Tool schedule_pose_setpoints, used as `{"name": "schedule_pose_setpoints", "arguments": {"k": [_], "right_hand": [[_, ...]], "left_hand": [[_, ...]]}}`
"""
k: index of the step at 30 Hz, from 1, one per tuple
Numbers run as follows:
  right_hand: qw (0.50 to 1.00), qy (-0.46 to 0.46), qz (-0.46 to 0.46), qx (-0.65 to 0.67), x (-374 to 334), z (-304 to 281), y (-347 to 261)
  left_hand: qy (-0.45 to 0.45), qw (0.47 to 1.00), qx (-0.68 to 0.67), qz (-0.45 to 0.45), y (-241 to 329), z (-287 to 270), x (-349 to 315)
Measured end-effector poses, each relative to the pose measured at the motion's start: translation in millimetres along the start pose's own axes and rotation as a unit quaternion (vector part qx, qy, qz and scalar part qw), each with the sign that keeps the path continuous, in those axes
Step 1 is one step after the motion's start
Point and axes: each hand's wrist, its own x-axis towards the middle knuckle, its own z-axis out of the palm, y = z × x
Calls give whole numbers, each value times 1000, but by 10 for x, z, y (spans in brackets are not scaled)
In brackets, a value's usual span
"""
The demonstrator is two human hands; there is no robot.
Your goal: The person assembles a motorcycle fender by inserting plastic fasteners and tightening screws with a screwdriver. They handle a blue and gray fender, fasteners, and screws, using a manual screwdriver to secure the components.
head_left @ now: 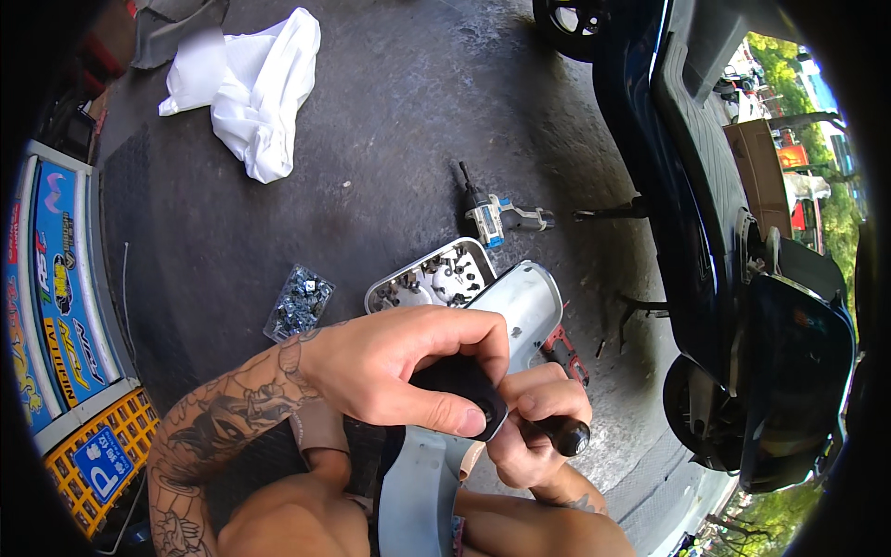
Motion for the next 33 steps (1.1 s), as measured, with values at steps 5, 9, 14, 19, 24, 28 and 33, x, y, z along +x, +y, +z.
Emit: {"name": "schedule_pose_setpoints", "arguments": {"k": [5, 9, 14, 19, 24, 28, 33], "right_hand": [[994, 43, 48, 85, -9, 75, -1], [988, 53, 101, 101, 14, 101, -43], [997, -10, -47, -63, 122, 74, -41], [991, 6, -105, -84, 91, 94, 3], [986, -52, -126, -100, 83, -16, -12], [985, -43, -134, -97, 115, 7, -43], [995, 9, -81, -49, 84, 154, -89]], "left_hand": [[32, 997, -74, -5, -4, 28, 2], [42, 995, -92, -2, -46, -5, -34], [18, 990, -122, 63, -184, -76, -41], [55, 988, -127, 66, -252, -54, -78], [27, 990, -125, 52, -244, -67, -58], [19, 992, -118, 43, -226, -53, -32], [10, 989, -142, 50, -193, -27, -36]]}}
